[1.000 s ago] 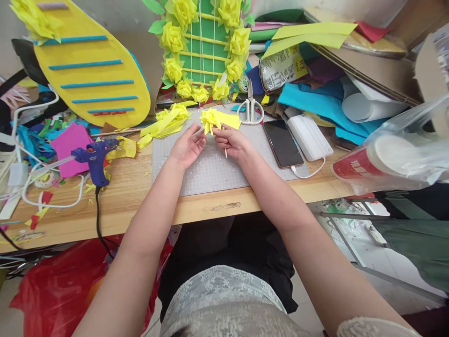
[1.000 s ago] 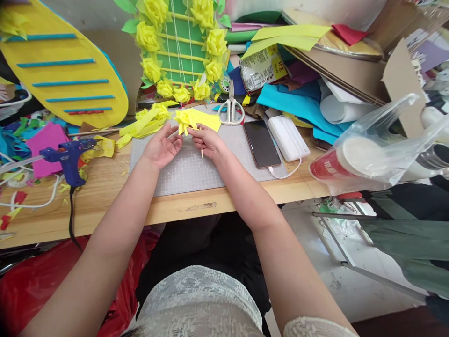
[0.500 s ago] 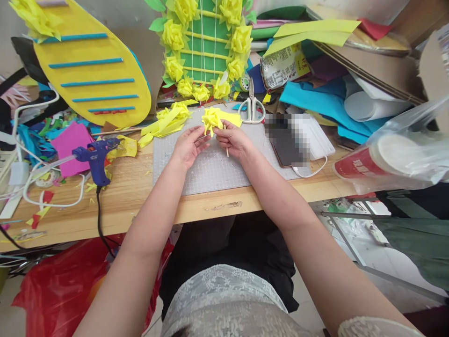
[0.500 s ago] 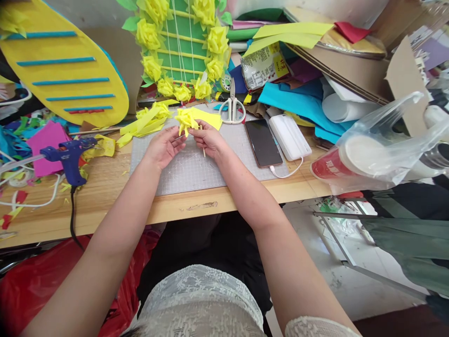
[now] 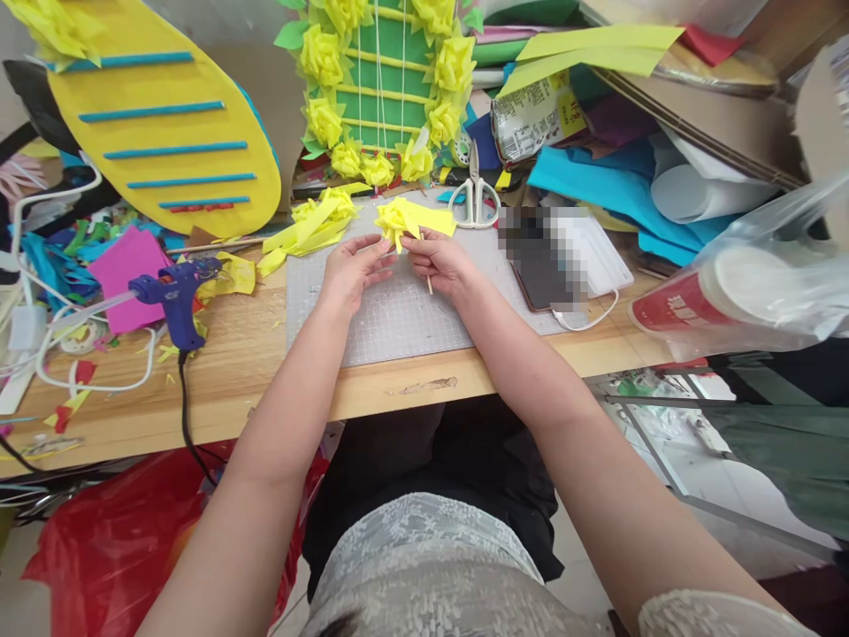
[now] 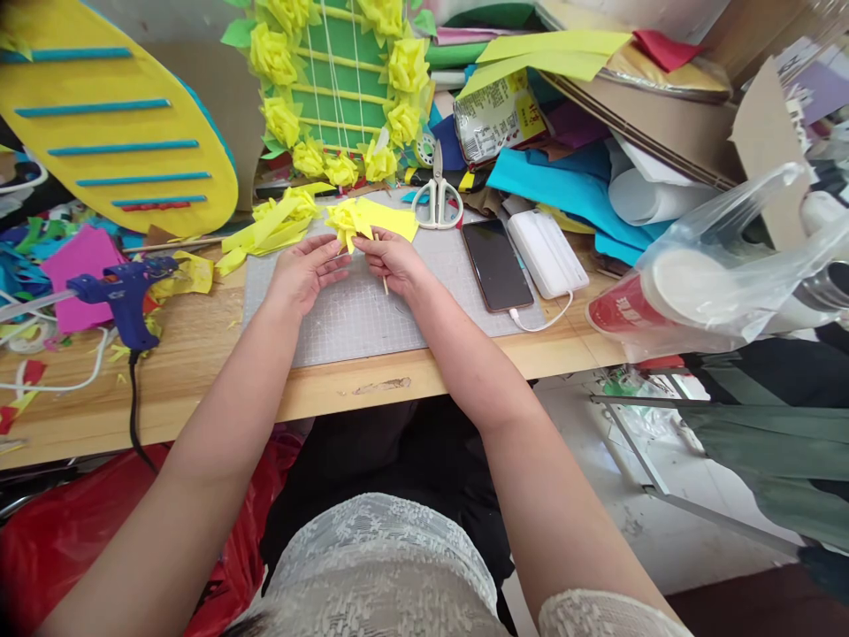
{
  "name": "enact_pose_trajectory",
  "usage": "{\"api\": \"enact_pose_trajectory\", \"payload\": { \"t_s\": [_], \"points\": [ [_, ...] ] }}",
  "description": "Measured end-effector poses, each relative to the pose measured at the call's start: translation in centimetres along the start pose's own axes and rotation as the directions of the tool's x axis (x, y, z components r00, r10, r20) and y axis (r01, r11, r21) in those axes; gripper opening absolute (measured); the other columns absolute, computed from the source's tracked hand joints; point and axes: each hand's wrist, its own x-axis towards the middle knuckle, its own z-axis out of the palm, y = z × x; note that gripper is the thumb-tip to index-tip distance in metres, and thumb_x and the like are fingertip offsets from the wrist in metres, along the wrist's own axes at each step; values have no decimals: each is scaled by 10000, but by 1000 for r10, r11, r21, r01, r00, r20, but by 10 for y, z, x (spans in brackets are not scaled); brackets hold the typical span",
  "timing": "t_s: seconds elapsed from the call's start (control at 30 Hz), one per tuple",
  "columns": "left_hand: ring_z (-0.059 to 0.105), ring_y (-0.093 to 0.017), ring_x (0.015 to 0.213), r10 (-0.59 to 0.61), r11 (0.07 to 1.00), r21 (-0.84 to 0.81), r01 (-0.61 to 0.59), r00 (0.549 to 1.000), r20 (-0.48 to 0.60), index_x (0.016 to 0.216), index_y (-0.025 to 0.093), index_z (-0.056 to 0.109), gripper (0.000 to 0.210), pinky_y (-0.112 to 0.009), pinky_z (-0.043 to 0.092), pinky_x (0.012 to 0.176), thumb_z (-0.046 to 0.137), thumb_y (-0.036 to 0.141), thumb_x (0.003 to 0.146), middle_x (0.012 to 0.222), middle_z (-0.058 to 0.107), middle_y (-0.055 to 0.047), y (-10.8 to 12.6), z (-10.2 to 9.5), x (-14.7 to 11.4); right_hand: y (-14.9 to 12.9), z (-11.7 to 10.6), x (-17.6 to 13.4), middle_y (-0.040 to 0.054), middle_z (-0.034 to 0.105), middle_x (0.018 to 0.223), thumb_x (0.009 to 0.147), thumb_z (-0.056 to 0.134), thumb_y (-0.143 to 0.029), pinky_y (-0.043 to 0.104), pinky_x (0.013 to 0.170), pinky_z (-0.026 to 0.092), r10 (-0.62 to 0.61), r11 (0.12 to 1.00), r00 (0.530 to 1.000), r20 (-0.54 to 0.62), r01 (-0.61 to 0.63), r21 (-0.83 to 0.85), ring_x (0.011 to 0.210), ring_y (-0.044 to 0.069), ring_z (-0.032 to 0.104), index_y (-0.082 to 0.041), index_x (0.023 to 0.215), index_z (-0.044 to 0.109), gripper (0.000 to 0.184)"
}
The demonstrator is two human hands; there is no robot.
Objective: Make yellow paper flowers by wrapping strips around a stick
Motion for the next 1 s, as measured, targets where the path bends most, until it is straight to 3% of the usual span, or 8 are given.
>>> {"api": "enact_pose_trajectory", "payload": {
  "t_s": [0.27,0.73,1.0],
  "points": [
    [670,-104,754,-108,986,-129,103,994,-35,861,164,548,188,-221,514,695,667,134,719,814,692,-10,7,-2,0,3,-2,0,-125,330,505,725,609,-75,147,353,83,-45,994,998,42,48,-97,361,-18,183,-166,796,460,188],
    [687,-159,776,90,992,92,-81,992,-93,928,158,581,291,-238,523,651,706,236,678,864,702,-53,3,1,-2,4,1,0,-118,312,484,735,549,-67,159,355,94,-43,993,998,-36,39,-109,366,1,173,-168,766,463,136],
    [682,-152,810,117,992,54,-112,987,-108,938,164,560,334,-261,539,710,705,102,643,880,705,-45,0,1,1,6,-1,2,-125,280,499,702,623,-103,164,359,84,-57,991,998,-5,56,-119,374,-6,147,-180,751,436,208]
  ]
}}
